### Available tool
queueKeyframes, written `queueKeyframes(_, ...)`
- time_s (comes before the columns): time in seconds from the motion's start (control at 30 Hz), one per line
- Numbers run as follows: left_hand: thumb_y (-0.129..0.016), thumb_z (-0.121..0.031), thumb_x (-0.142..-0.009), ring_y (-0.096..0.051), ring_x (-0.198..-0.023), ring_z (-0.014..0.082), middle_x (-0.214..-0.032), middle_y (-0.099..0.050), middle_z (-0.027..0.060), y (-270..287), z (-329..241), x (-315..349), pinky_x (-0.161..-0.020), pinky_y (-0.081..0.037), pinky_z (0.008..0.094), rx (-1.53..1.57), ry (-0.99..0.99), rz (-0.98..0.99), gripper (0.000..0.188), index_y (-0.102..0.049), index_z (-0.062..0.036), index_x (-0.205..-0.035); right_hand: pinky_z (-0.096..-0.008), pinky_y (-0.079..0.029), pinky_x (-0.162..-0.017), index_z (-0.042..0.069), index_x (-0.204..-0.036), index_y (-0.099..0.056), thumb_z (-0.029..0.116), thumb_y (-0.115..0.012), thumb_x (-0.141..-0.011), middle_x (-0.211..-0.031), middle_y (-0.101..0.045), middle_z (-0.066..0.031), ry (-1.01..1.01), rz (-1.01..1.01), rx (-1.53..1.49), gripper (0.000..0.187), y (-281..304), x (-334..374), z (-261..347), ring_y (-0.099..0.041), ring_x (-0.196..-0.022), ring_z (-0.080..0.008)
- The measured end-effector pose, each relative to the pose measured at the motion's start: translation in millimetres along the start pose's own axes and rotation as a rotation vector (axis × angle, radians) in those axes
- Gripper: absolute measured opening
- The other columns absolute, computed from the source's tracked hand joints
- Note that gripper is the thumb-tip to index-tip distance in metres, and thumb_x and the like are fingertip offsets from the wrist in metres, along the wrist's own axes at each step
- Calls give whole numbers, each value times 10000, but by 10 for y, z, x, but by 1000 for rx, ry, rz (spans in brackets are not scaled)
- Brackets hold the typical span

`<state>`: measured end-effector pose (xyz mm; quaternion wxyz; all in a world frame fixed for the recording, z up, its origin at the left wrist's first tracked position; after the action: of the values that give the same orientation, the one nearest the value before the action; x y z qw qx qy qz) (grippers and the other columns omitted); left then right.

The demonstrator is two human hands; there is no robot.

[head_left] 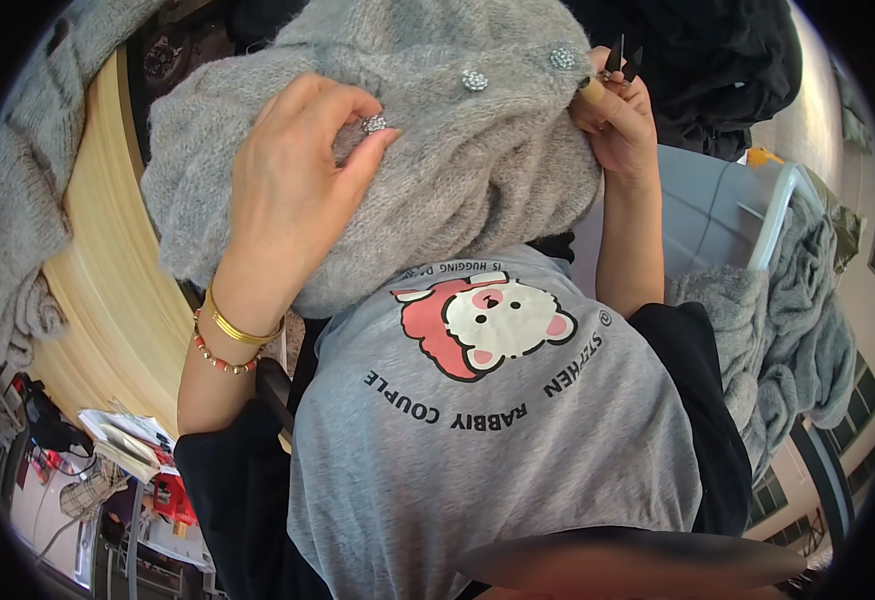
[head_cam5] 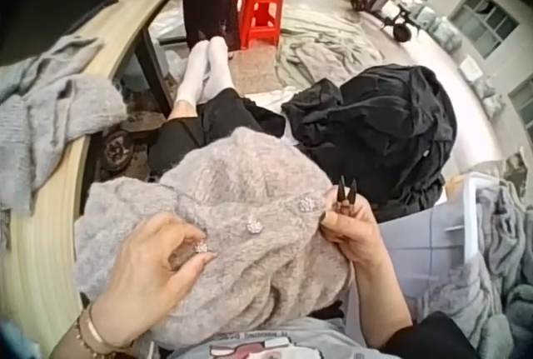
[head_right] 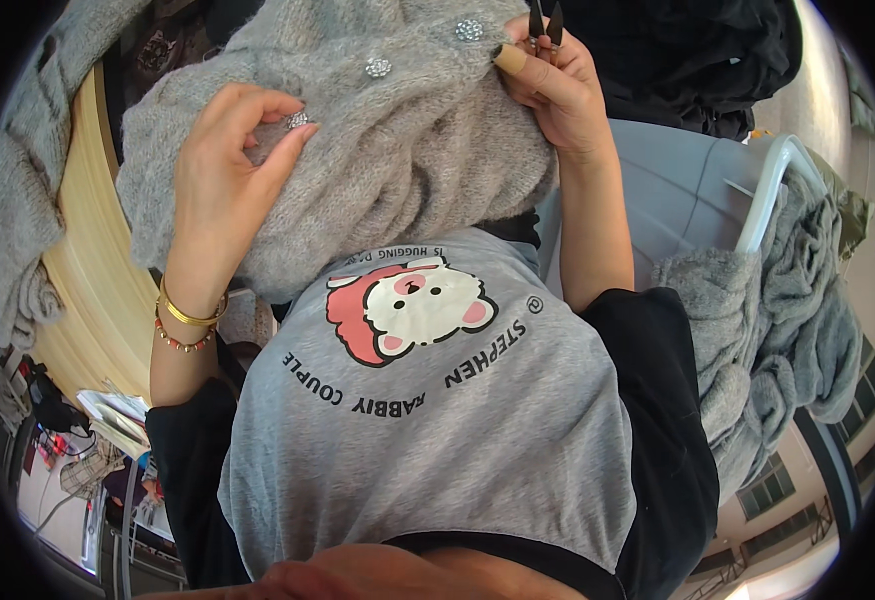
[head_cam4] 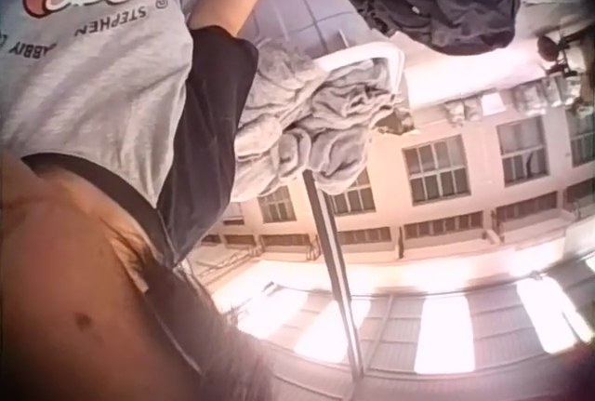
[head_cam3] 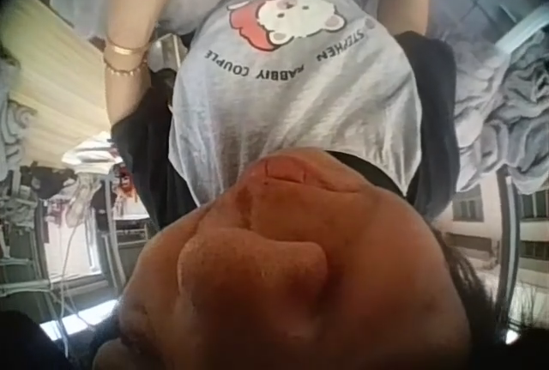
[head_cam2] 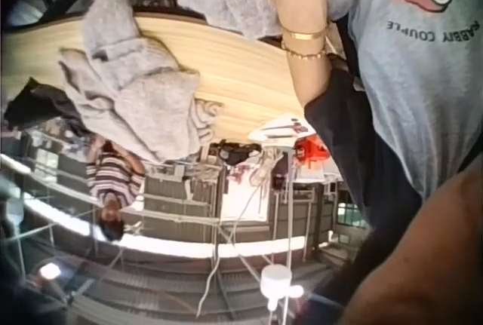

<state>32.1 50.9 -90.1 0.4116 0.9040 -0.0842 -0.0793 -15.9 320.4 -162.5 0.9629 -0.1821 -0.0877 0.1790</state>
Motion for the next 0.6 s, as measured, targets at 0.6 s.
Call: queueKeyframes(0.6, -773, -121, -762, -552, -682, 189, -821, -587, 46, 103, 112, 127, -622, -474, 301, 106, 16, -35, 208, -597, -44, -842, -188, -225, -485, 32, -1050, -523, 163, -654, -895, -652, -390, 65, -8, -16, -58, 241, 285, 5, -161, -331, -540, -25)
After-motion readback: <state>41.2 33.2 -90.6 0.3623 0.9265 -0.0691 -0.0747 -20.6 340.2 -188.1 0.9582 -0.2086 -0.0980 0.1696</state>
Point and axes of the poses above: each hand's wrist, its own x-axis away from the middle knuckle, its own y-axis out of the back of the hand, z = x × y, the point moved 6 cm from there along -x, towards the middle knuckle
